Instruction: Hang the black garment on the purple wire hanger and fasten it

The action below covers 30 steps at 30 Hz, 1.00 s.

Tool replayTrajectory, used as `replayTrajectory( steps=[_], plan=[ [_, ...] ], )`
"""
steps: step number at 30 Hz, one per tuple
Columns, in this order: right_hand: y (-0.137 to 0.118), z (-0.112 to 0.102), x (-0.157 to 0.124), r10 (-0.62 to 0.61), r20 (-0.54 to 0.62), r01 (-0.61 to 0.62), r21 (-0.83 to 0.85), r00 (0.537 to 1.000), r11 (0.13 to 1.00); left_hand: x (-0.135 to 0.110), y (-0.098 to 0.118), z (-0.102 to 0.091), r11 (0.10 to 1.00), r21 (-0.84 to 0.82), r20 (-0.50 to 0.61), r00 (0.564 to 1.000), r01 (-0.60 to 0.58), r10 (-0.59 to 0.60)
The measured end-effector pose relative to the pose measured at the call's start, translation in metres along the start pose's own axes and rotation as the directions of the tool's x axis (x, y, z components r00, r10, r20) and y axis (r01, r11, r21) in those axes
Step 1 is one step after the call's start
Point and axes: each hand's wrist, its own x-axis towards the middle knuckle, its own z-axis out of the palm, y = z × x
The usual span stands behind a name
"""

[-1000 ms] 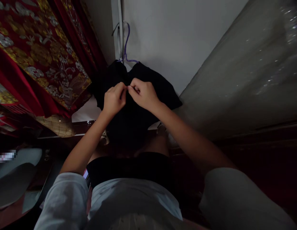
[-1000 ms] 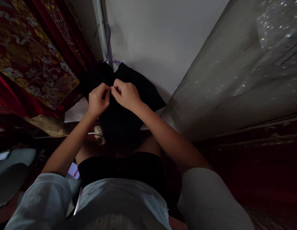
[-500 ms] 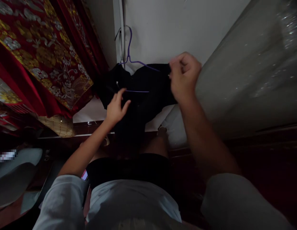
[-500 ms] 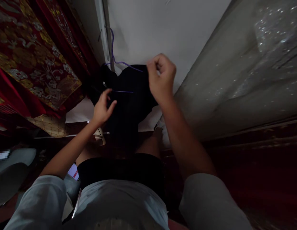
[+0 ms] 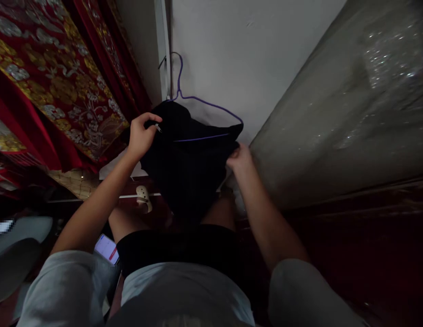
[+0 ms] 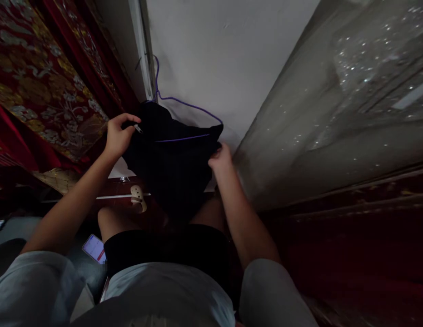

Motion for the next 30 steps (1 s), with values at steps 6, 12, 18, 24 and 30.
replayTrajectory(
  steps=[6,12,18,24,30],
  plan=[
    [0.061,0.024,-0.030,0.312,0.056,-0.301,-0.146,0.948,0.942,-0.002,0.003,-0.051,0.890,-0.245,-0.024,0.915,0.386,-0.403],
    [0.091,0.019,-0.045,0.475,0.078,-0.410,-0.397,0.876,0.821,-0.042,-0.002,-0.088,0.802,-0.329,-0.043,0.840,0.499,-0.541],
    [0.103,0.024,-0.061,0.511,0.179,-0.362,-0.516,0.841,0.776,-0.094,0.008,-0.095,0.776,-0.242,0.049,0.806,0.583,-0.590],
    [0.113,0.046,-0.106,0.739,0.496,-0.323,-0.682,0.456,0.656,-0.116,0.056,-0.070,0.861,-0.116,0.363,0.828,0.495,-0.427],
    [0.094,0.058,-0.147,0.699,0.629,-0.170,-0.690,0.341,0.704,-0.103,0.062,-0.048,0.960,0.280,0.308,0.949,-0.030,-0.060]
  ],
)
